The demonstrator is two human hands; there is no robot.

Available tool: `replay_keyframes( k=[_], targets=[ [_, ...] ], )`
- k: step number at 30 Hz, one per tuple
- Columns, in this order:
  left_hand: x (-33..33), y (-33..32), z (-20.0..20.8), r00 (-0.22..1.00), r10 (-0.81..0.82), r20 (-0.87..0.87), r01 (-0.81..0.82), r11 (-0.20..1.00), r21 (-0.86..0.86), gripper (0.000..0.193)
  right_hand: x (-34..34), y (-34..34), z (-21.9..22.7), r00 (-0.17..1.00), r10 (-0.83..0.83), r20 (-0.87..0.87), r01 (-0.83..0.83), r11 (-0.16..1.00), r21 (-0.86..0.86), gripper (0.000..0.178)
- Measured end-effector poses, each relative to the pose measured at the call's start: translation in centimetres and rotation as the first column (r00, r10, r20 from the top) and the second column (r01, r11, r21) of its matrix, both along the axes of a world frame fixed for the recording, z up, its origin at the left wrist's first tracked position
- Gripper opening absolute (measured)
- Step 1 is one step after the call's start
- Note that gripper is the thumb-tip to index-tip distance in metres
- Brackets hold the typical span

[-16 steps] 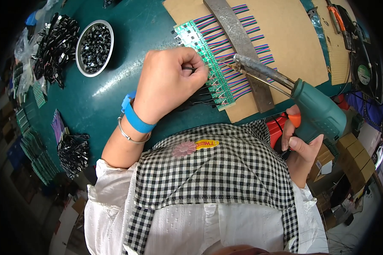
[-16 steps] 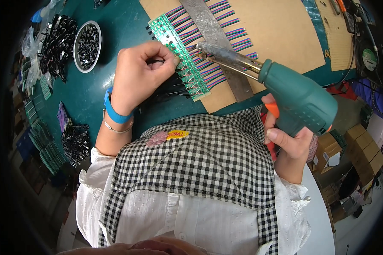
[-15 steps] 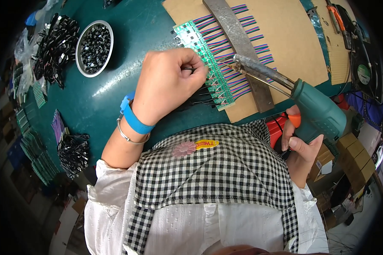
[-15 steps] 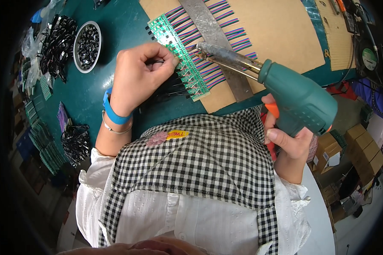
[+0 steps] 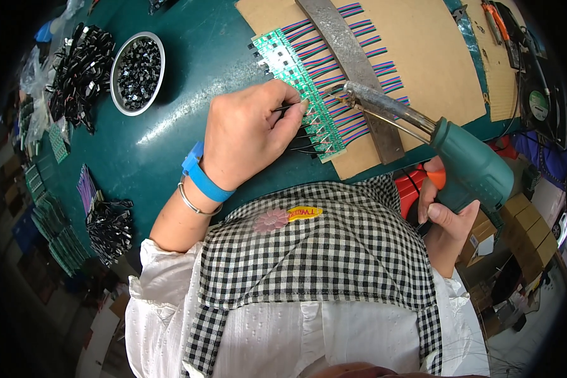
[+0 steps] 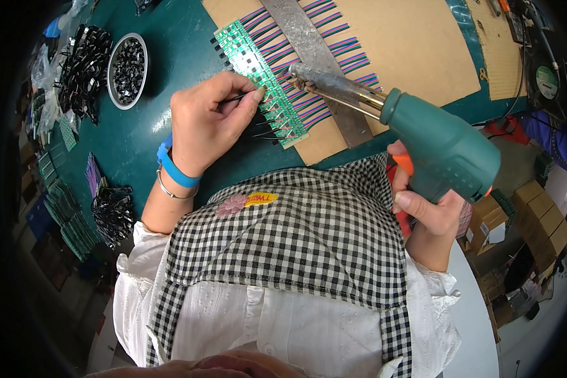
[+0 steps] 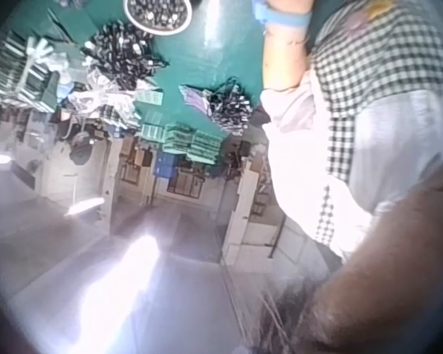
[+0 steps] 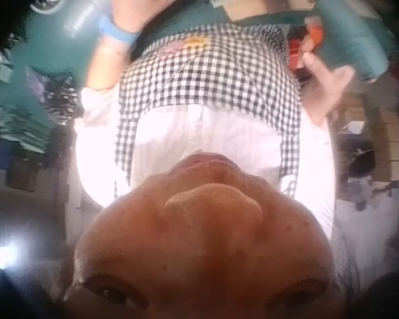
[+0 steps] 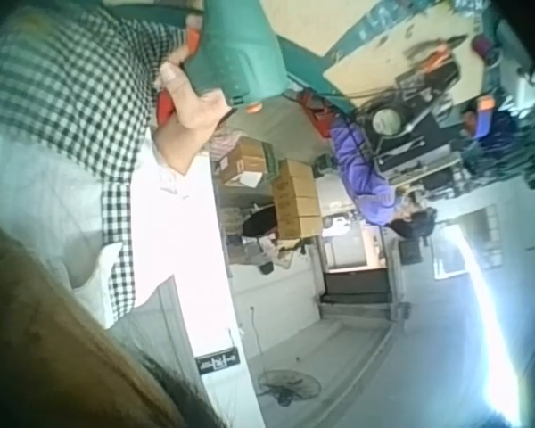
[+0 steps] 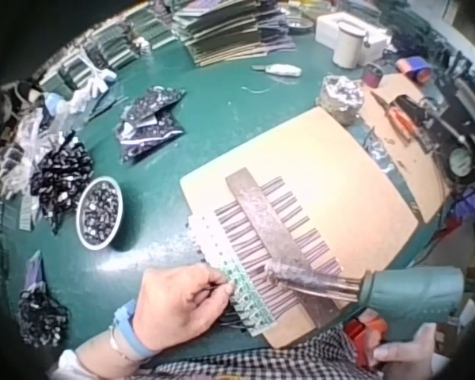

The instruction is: The person solders ribbon cables to LED circuit board strips with a soldering iron and solder wire.

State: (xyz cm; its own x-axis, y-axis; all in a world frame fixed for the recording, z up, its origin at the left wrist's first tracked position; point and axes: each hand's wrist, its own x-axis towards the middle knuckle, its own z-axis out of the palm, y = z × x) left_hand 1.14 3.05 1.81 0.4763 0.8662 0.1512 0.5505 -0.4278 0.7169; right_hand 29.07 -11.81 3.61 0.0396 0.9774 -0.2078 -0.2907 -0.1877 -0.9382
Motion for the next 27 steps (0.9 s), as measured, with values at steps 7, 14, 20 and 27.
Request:
replay_keyframes(
  k=[7,14,20,27],
  targets=[
    [-0.1,0.3,-0.1,1.0,0.023,0.004,-0.023,0.994,-0.104,0.013,-0.8,-0.3,0.0,0.999,0.031,0.012,-0.031,0.999,-0.009,0.057],
    [0.0,0.9,0.1,1.0,-0.016,0.021,0.019,0.983,-0.184,0.01,-2.0,0.0,0.6,0.994,-0.09,0.057,0.098,0.986,-0.137,0.061],
    [-0.1,1.3,0.2,1.0,0.014,0.016,-0.008,0.954,-0.3,0.011,-2.5,0.6,0.9,0.984,-0.163,0.067,0.167,0.984,-0.067,0.06],
    [0.2,1.6,0.2,1.0,0.01,0.003,-0.009,0.955,-0.296,0.01,-0.1,0.7,0.2,1.0,-0.021,-0.014,0.022,0.999,0.025,0.065]
  ],
)
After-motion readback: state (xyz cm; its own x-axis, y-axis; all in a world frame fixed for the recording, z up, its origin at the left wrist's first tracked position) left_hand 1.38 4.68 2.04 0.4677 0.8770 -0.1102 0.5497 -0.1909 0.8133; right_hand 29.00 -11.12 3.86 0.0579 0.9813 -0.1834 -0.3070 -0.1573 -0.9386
